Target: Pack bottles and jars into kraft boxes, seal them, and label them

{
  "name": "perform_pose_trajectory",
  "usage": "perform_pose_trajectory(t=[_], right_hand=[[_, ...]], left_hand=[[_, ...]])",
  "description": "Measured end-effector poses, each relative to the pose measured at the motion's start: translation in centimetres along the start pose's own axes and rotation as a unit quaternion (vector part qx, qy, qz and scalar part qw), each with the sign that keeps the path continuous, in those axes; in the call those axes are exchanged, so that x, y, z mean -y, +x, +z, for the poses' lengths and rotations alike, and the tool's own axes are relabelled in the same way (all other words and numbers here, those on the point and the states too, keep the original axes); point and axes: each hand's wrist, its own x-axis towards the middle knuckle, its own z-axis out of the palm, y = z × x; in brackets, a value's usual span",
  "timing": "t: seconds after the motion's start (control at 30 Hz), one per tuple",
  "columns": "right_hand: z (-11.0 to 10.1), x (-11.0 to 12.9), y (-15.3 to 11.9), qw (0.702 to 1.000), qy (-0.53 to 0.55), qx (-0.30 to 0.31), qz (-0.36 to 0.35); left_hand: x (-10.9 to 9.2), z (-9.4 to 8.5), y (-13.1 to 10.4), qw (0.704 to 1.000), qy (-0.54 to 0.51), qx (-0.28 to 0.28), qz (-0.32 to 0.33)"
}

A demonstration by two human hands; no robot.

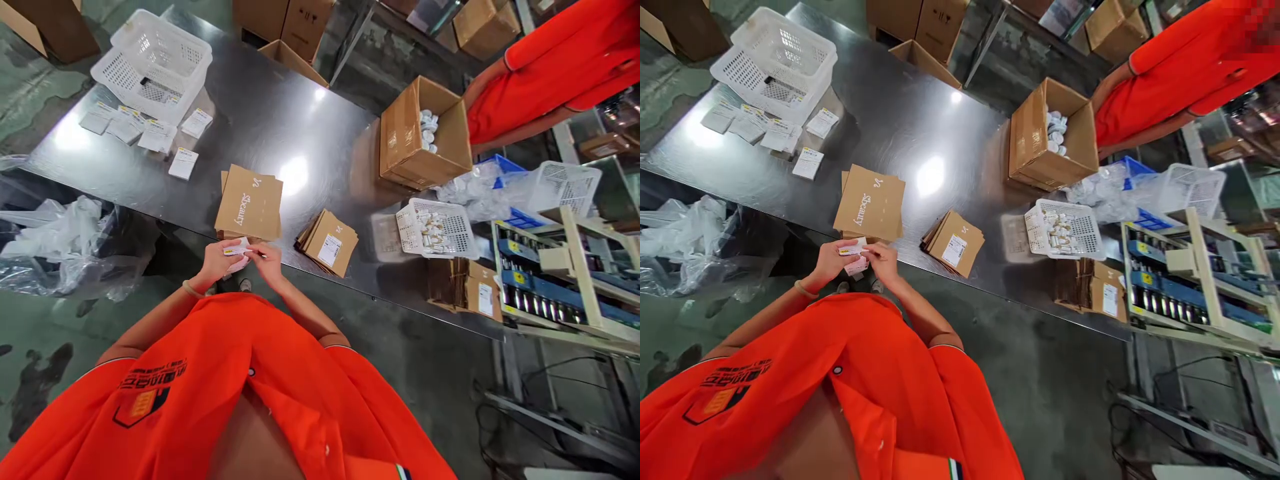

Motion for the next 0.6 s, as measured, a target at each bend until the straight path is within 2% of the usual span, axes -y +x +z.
perform_pose_trajectory(t=[0.1, 0.2, 0.3, 0.37, 0.43, 0.5, 0.6], right_hand=[[-0.5, 0.2, -0.5, 0.996, -0.055, -0.019, -0.063], [-1.5, 0.7, 2.1, 0.990, -0.090, -0.067, -0.088], [-2.7, 1.0, 8.0, 0.981, -0.132, -0.134, -0.054], [-3.1, 1.1, 12.3, 0.975, -0.158, -0.154, -0.021], [-3.2, 1.0, 15.5, 0.972, -0.183, -0.149, 0.005], [-2.9, 0.9, 17.3, 0.966, -0.219, -0.135, 0.033], [-2.3, 0.9, 17.4, 0.944, -0.290, -0.141, 0.074]], left_hand=[[0.4, -0.2, 0.1, 0.999, -0.026, 0.007, -0.020], [1.2, -0.9, -0.3, 0.993, -0.044, 0.078, -0.074], [2.2, -1.4, -1.1, 0.986, -0.040, 0.114, -0.115], [2.7, -1.3, -1.5, 0.986, -0.057, 0.097, -0.125], [3.1, -0.9, -1.7, 0.985, -0.081, 0.080, -0.131], [3.7, -0.6, -1.6, 0.983, -0.100, 0.077, -0.136], [5.3, -1.6, -1.4, 0.985, -0.086, 0.070, -0.132]])
